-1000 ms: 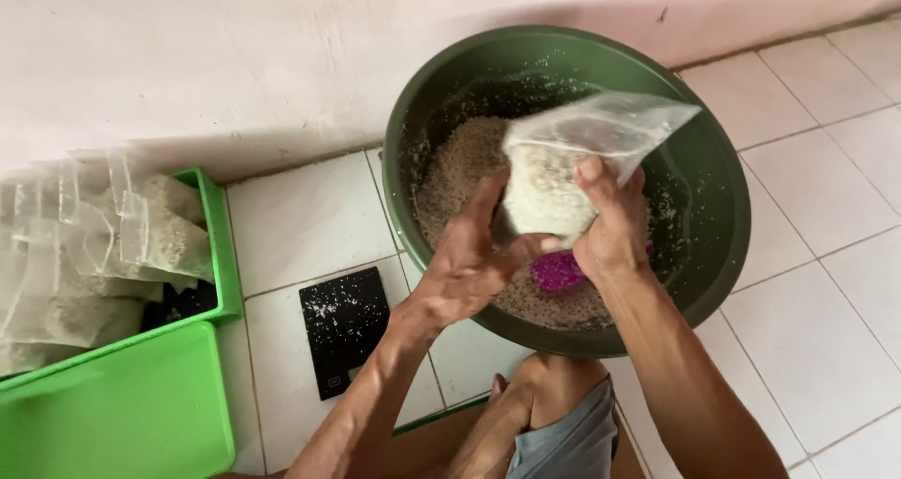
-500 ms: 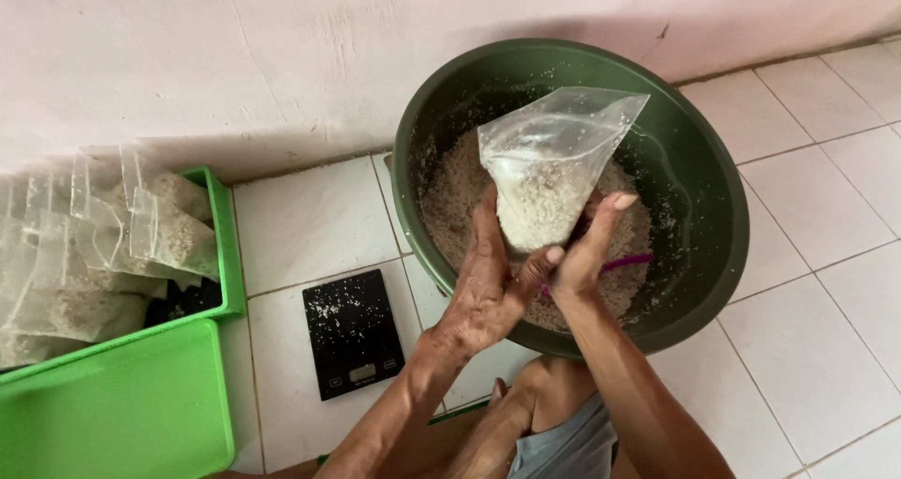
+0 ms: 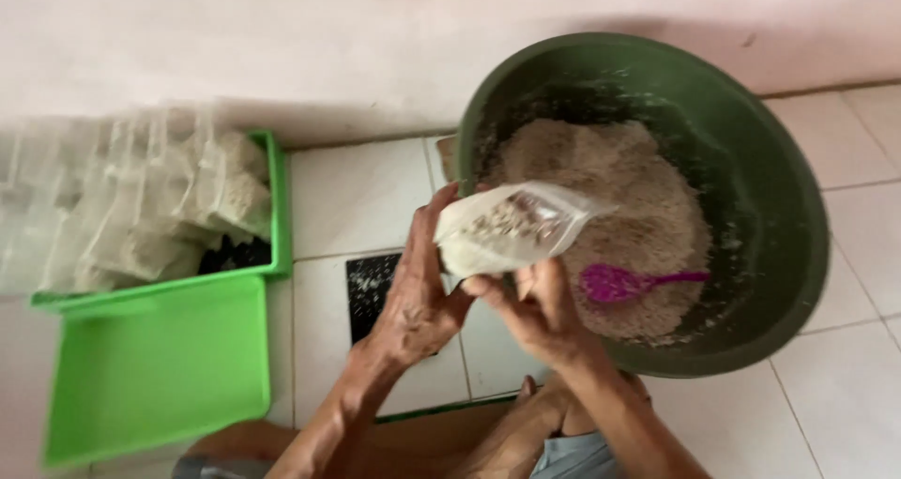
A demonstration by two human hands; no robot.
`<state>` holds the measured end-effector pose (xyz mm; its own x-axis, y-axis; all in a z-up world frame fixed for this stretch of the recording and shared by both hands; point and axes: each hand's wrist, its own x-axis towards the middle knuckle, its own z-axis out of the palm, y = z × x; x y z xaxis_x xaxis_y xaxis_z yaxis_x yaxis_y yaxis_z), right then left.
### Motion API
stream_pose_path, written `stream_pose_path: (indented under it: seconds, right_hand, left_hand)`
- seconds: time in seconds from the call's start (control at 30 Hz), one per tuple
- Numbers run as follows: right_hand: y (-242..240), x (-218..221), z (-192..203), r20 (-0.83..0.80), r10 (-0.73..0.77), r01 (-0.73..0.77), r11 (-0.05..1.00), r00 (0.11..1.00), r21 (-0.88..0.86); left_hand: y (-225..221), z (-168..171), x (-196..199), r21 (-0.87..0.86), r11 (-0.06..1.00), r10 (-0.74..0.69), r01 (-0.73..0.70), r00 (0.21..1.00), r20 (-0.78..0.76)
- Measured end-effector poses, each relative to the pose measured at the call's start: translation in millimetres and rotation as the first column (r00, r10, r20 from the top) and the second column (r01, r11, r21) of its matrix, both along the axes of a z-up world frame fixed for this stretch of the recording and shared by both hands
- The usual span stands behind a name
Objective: Filling small plastic bags with granular material using a scoop and weighing them on a digital scale
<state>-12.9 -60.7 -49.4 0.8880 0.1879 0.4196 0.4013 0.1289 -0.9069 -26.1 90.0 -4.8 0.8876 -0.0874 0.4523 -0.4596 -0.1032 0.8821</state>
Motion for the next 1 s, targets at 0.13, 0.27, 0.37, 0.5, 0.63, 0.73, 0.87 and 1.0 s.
stream_pose_path:
  seconds: [0.13, 0.27, 0.37, 0.5, 0.63, 0.73, 0.87, 1.0]
  right_hand:
    - [43, -21, -14, -0.09, 0.049, -0.05, 0.999, 0.995, -0.005]
    - [85, -34, -7, -0.217, 0.022, -0.023, 1.0, 0.976, 0.001]
    - [98, -39, -19, -0.245, -0.014, -0.009, 0.995, 0.969, -0.095]
    - [97, -28, -37, -0.336, 0.049, -0.065, 0.997, 0.941, -0.036]
    - [95, -8, -37, -0.249, 0.076, -0.126, 0.973, 0.966, -0.193]
    - [91, 7, -43, -0.191, 0.11, -0.16, 0.949, 0.975, -0.27]
    - [82, 28, -99, -0.236, 0.155, -0.236, 0.899, 0.959, -0.37]
    - [80, 22, -116, -0.25, 0.158, -0.251, 0.881, 0.955, -0.401]
  left_hand:
    - [37, -25, -21, 0.184, 0.974, 0.144, -0.134, 0.989, -0.045]
    - [56, -58, -41, 0.274, 0.917, 0.316, -0.288, 0.947, -0.063]
    - [63, -89, -46, 0.323, 0.887, 0.382, -0.33, 0.918, -0.111]
    - [69, -98, -44, 0.399, 0.866, 0.392, -0.302, 0.905, -0.163]
    - [74, -120, -29, 0.416, 0.866, 0.38, -0.278, 0.906, -0.186]
    - [79, -128, -21, 0.273, 0.924, 0.339, -0.267, 0.904, -0.262]
    - [83, -108, -23, 0.191, 0.953, 0.296, -0.235, 0.857, -0.422]
    - [85, -140, -18, 0.202, 0.955, 0.285, -0.217, 0.858, -0.427]
